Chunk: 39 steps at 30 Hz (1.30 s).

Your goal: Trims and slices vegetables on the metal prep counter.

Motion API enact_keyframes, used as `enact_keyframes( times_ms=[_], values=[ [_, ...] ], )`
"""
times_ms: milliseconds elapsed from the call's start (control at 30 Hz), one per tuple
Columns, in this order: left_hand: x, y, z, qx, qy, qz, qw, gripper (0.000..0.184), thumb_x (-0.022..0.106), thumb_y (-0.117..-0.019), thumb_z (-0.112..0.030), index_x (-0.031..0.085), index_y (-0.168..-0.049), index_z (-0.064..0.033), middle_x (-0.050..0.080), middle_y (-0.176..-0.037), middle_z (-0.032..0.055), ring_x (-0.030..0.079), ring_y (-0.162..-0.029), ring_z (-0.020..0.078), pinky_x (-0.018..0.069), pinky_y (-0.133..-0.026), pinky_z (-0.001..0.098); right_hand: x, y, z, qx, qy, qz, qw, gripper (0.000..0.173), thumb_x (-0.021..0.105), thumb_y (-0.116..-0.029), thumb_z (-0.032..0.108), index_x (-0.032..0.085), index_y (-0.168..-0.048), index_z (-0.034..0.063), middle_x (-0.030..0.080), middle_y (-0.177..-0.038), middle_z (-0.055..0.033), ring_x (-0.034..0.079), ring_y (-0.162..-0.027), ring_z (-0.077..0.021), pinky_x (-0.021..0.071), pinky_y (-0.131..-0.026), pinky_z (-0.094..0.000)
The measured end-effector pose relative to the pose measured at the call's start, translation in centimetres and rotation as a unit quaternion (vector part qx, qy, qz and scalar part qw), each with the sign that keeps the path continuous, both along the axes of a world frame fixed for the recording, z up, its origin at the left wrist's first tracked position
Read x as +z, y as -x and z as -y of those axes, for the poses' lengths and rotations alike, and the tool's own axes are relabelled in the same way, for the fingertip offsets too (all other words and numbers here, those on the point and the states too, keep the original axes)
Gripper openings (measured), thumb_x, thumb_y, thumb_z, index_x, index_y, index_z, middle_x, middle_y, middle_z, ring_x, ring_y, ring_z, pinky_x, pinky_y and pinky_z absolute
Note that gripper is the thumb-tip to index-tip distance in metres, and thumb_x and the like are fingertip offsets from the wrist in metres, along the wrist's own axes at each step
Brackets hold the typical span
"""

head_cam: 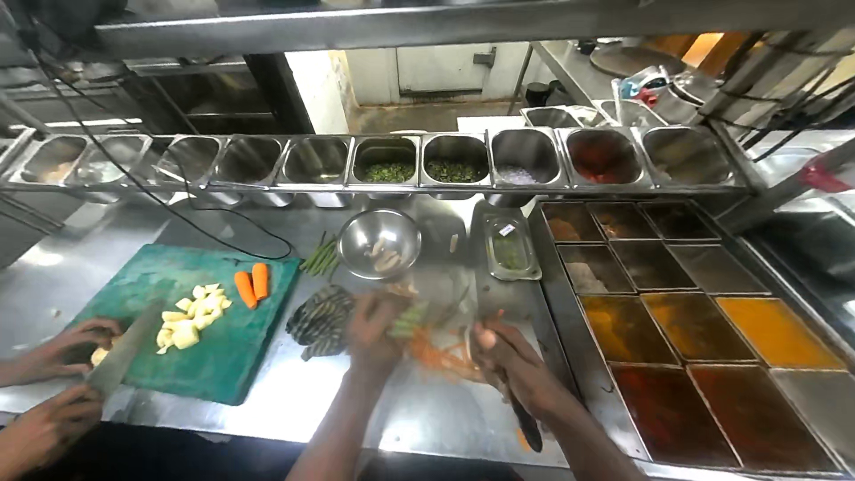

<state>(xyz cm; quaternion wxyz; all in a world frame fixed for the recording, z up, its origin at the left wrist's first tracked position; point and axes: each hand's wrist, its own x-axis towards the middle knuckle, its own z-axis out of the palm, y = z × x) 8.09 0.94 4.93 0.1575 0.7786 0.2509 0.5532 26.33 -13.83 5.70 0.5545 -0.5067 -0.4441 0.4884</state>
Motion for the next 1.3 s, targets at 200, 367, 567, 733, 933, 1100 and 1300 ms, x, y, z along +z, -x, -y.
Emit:
enact_keyframes(
  times_ms=[200,367,567,733,933,1100,1300],
  values=[
    [3.5,-0.4,-0.1,-0.186,0.736,0.278,0.589,0.017,0.05,-0.108,-0.019,0.058,-0.105,-0.0041,0.059,-0.075,0.0061,0.05,-0.046,0.0073,0.0476,-0.043,0.0192,-1.1,-0.6,-0.9,-0.147,0.043,0.241,0.958,0.06,0.047,-0.0972,0.068,0.063,-0.101,0.0098,0.056,-0.071,0.0016,0.056,-0.06,-0.0117,0.0509,-0.057,-0.0356],
    [3.3,-2.8,1.4,-0.221,0.771,0.305,0.513,0.027,0.045,-0.1099,-0.024,0.058,-0.098,-0.0031,0.058,-0.069,0.0042,0.05,-0.044,0.0054,0.0475,-0.042,0.0167,-2.3,1.3,-2.7,-0.193,-0.035,0.353,0.915,0.073,0.042,-0.0951,0.076,0.064,-0.097,0.0056,0.06,-0.071,-0.0029,0.062,-0.064,-0.0162,0.0552,-0.06,-0.0425],
    [3.3,-3.7,2.2,-0.217,0.773,0.262,0.535,0.019,0.05,-0.1079,-0.019,0.058,-0.102,-0.0027,0.06,-0.074,0.0058,0.049,-0.045,0.0052,0.0463,-0.043,0.0164,-2.7,1.5,-3.4,-0.288,-0.113,0.489,0.816,0.075,0.038,-0.0953,0.076,0.062,-0.085,0.006,0.056,-0.061,-0.0029,0.058,-0.051,-0.0171,0.05,-0.044,-0.0394],
    [3.3,-4.0,2.4,-0.21,0.726,0.231,0.612,0.004,0.054,-0.1043,-0.006,0.055,-0.102,-0.0026,0.055,-0.062,0.0047,0.052,-0.047,0.0082,0.05,-0.048,0.0201,-3.0,1.0,-3.4,-0.284,-0.149,0.542,0.777,0.072,0.034,-0.0998,0.071,0.062,-0.083,0.0062,0.056,-0.06,-0.0036,0.058,-0.049,-0.018,0.0486,-0.041,-0.0378],
    [2.4,-4.1,0.9,-0.142,0.645,0.23,0.714,0.003,0.059,-0.1008,-0.005,0.06,-0.104,-0.0027,0.064,-0.08,0.0098,0.054,-0.054,0.0112,0.048,-0.048,0.0235,-3.7,0.6,-2.4,-0.232,-0.065,0.42,0.875,0.072,0.034,-0.1004,0.07,0.064,-0.081,0.0063,0.054,-0.059,-0.0028,0.057,-0.052,-0.0164,0.0508,-0.048,-0.0402],
    [1.2,-2.0,-3.9,-0.062,0.669,0.266,0.691,0.012,0.055,-0.1058,-0.021,0.056,-0.1,-0.0104,0.054,-0.072,-0.0002,0.048,-0.048,0.0065,0.0469,-0.045,0.0201,-5.6,-2.2,0.1,-0.248,0.007,0.313,0.917,0.067,0.038,-0.0996,0.07,0.064,-0.087,0.0089,0.053,-0.061,0.0027,0.053,-0.052,-0.0089,0.0491,-0.049,-0.0328],
    [-1.6,-3.0,3.1,-0.279,0.807,0.126,0.505,0.018,0.049,-0.1076,-0.02,0.06,-0.114,-0.0063,0.056,-0.069,-0.0006,0.047,-0.047,0.0038,0.0453,-0.045,0.0179,-5.9,-0.1,0.4,-0.18,0.04,0.292,0.939,0.074,0.038,-0.0986,0.072,0.067,-0.094,0.0047,0.059,-0.069,-0.0025,0.06,-0.062,-0.0147,0.0537,-0.058,-0.0403]
  ],
)
